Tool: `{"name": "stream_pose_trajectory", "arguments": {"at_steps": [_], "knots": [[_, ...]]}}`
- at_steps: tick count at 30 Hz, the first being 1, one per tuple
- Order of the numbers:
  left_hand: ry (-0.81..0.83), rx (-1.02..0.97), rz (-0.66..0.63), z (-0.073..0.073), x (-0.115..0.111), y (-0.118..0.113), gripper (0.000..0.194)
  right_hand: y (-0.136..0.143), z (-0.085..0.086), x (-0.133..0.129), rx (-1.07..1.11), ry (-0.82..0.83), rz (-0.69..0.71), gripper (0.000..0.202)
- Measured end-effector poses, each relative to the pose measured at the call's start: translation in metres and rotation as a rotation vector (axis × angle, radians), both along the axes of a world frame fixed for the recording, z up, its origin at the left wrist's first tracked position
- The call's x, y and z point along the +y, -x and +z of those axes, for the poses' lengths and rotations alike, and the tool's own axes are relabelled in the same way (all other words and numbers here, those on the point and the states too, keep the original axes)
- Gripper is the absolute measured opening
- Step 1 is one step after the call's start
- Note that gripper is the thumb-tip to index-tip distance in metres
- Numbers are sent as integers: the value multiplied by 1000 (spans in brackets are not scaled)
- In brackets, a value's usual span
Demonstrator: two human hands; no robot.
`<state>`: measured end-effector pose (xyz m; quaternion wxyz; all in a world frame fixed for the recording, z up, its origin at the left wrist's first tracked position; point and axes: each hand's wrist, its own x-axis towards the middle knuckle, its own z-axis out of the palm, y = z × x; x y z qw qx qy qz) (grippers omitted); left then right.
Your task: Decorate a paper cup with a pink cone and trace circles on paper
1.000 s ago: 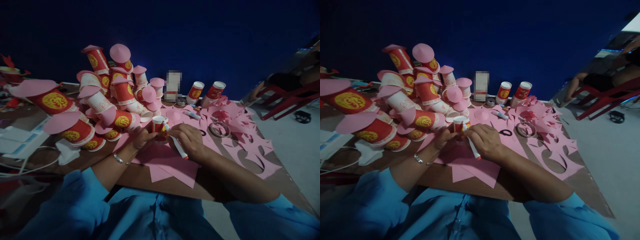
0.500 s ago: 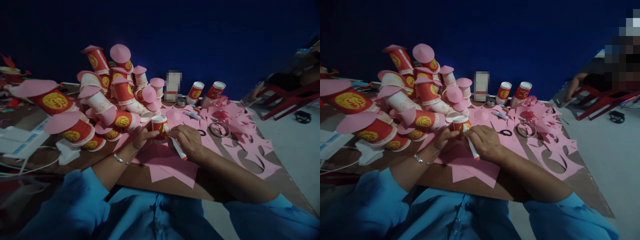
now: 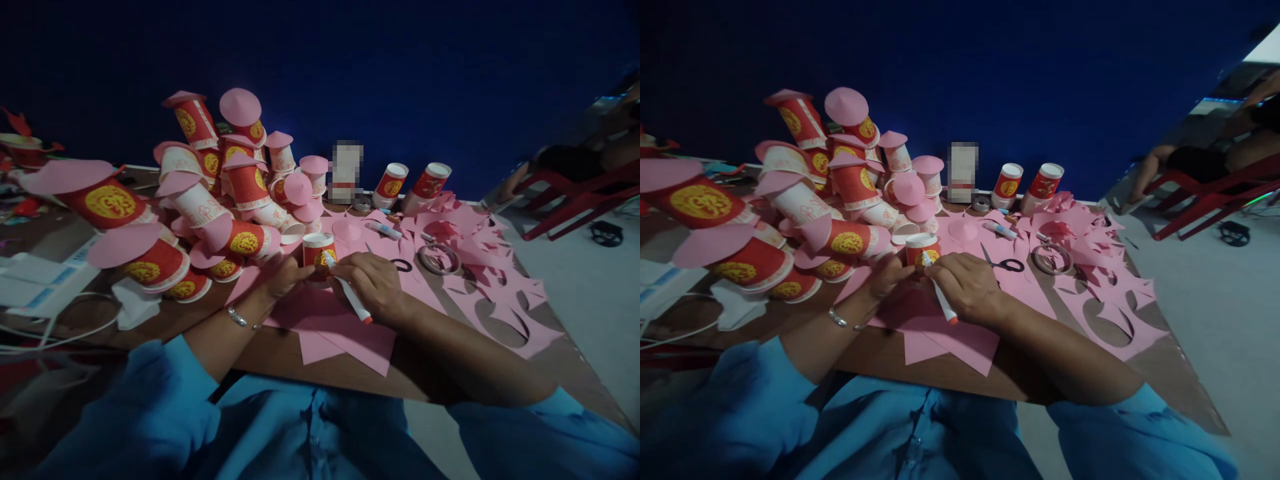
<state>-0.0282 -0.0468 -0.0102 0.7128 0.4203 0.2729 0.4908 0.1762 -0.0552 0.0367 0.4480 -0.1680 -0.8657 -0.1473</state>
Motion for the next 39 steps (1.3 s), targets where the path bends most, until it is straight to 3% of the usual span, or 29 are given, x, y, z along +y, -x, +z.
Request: {"name": "stream_pose_trajectory", "arguments": {"at_steps": [13,29,34,39], "knots": [[-41,-18,-37,-6,0,3,48,-3,2,3,5,-33,-20,11],[-21,-70,-33,5,-1,-2,34,-1,1,1,2,-17,-56,10],[-32,-38,-14,9,-3,-3,39,0,0,0,-14,-12,-42,7],[-24,30,16,1,-1,0,48,0,2,0,1,-31,-8,10]]}}
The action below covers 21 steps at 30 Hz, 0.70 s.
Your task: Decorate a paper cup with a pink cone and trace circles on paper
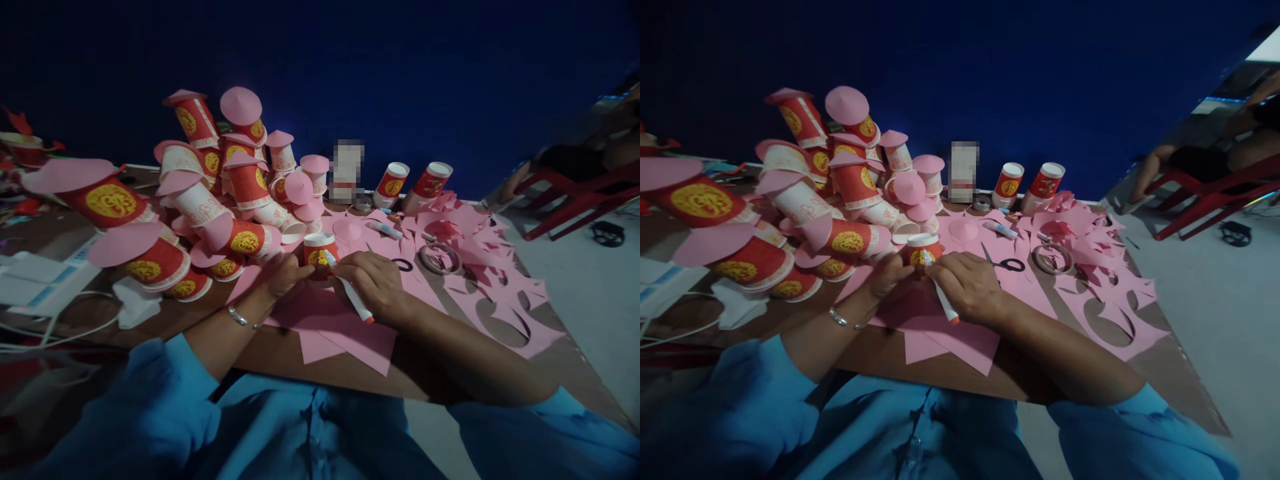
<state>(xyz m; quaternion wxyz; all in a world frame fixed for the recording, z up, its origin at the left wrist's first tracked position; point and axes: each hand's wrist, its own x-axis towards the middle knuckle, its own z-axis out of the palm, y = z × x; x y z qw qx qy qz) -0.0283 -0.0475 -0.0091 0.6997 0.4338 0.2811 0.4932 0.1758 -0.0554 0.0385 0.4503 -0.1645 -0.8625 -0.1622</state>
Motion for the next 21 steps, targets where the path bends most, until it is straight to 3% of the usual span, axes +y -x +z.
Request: {"name": "stream_pose_trajectory", "arguments": {"at_steps": [9,21], "knots": [[-21,36,-16,-6,1,3,59,-3,-1,3,-14,11,-8,13],[-17,-37,-48,5,-2,-1,42,-1,-2,1,-15,30,-34,11]]}}
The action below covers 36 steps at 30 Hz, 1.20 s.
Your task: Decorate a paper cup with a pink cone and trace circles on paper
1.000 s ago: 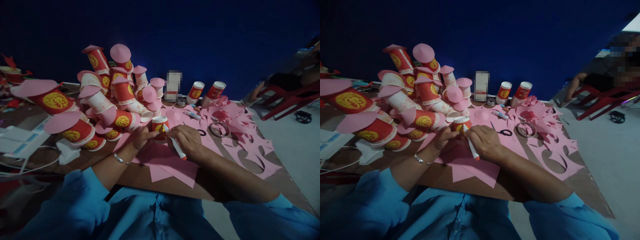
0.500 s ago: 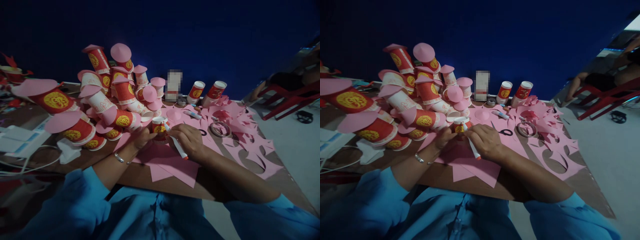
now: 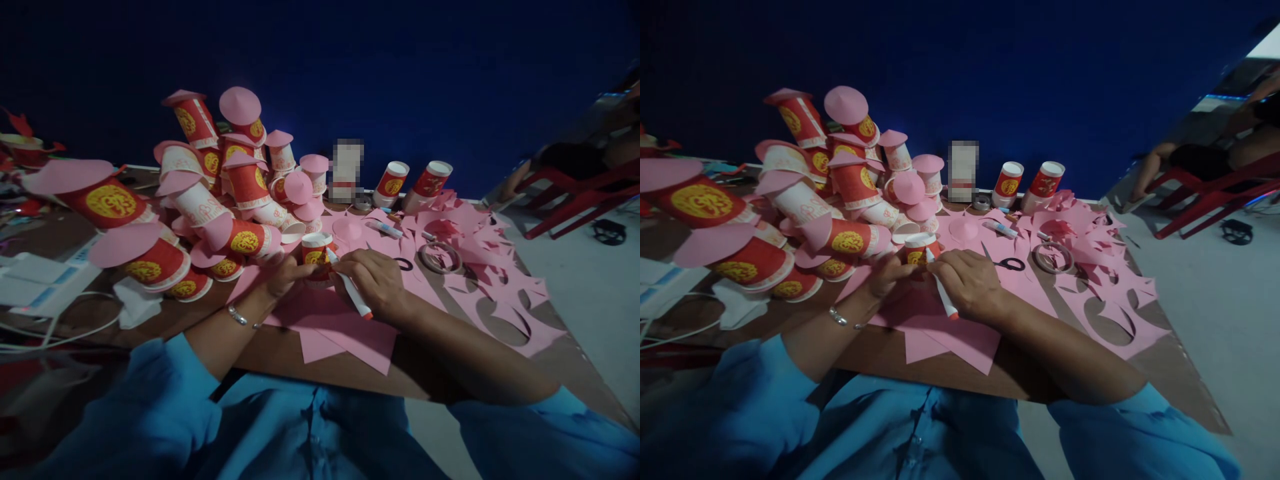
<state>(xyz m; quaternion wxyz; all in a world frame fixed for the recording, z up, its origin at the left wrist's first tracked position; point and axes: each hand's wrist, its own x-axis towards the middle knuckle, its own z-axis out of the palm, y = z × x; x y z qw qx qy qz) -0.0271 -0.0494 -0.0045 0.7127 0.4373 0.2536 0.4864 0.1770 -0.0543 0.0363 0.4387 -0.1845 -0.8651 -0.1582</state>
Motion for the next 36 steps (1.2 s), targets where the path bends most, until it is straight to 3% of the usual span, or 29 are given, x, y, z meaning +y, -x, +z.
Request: {"name": "stream_pose_trajectory", "arguments": {"at_steps": [10,18,27,36], "knots": [[32,59,14,1,2,-1,43,1,-3,-2,6,16,26,12],[69,43,43,-8,4,2,55,-1,1,0,38,-11,20,13],[25,20,43,-10,4,1,46,-1,3,0,4,-27,-1,11],[33,0,48,1,1,-1,44,0,0,0,3,-21,-4,9]]}}
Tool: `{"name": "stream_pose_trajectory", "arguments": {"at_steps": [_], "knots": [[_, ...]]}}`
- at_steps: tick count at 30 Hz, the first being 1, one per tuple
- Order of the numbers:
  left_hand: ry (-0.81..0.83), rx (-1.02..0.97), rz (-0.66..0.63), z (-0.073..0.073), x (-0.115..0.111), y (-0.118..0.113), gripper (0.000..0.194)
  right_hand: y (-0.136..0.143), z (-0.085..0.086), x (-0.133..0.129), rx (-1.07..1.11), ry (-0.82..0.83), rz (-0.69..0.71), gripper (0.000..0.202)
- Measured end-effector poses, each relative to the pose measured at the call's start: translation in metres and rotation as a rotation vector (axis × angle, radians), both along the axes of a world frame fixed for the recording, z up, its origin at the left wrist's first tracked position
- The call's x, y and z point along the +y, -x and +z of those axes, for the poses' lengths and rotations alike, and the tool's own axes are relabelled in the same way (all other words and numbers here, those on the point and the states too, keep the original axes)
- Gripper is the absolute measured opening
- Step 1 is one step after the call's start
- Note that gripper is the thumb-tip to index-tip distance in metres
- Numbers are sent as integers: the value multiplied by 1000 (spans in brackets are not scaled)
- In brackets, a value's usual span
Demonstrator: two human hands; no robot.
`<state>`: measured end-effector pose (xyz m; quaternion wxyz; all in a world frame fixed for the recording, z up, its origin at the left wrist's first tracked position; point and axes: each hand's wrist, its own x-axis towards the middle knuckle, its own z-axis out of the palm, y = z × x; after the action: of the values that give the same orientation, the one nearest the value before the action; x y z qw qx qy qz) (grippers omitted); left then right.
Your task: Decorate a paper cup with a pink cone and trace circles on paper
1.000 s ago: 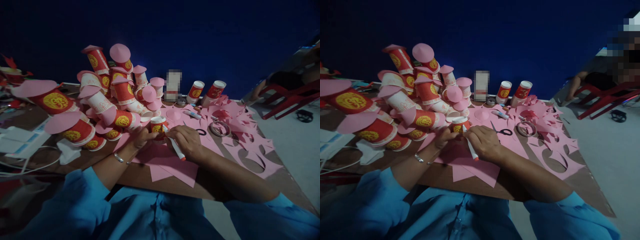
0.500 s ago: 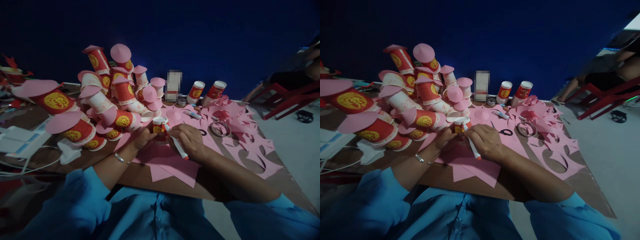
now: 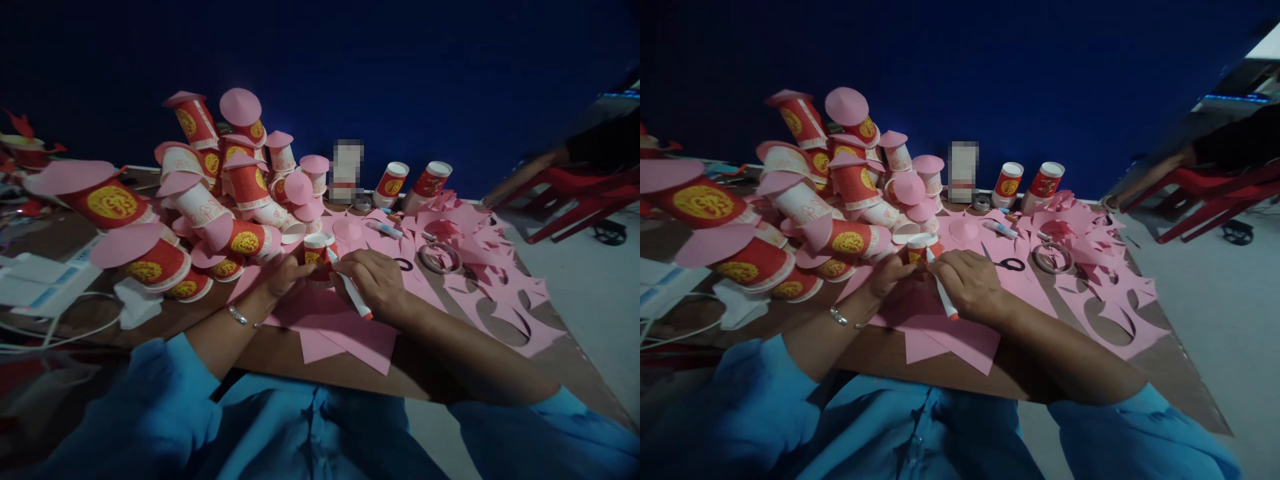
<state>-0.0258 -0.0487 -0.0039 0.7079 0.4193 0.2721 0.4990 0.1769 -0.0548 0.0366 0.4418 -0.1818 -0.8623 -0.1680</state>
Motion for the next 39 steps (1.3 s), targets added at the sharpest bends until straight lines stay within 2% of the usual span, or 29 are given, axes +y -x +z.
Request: {"name": "stream_pose_trajectory", "arguments": {"at_steps": [6,13,18,22,28,32,39], "knots": [[5,23,-42,4,-2,0,36,0,-3,-1,-1,33,11,12],[38,60,1,-3,2,0,52,2,-3,-3,-6,29,13,9],[63,51,12,-3,2,1,51,2,1,-2,14,-14,30,11],[68,34,7,-6,2,2,58,0,3,0,25,-24,21,12],[26,46,7,-11,3,2,54,0,2,0,-12,-17,1,11],[3,36,-5,-9,3,2,54,0,2,0,-5,-18,-14,9],[-28,7,-31,-6,2,2,41,1,1,-1,-5,-5,-15,12]]}}
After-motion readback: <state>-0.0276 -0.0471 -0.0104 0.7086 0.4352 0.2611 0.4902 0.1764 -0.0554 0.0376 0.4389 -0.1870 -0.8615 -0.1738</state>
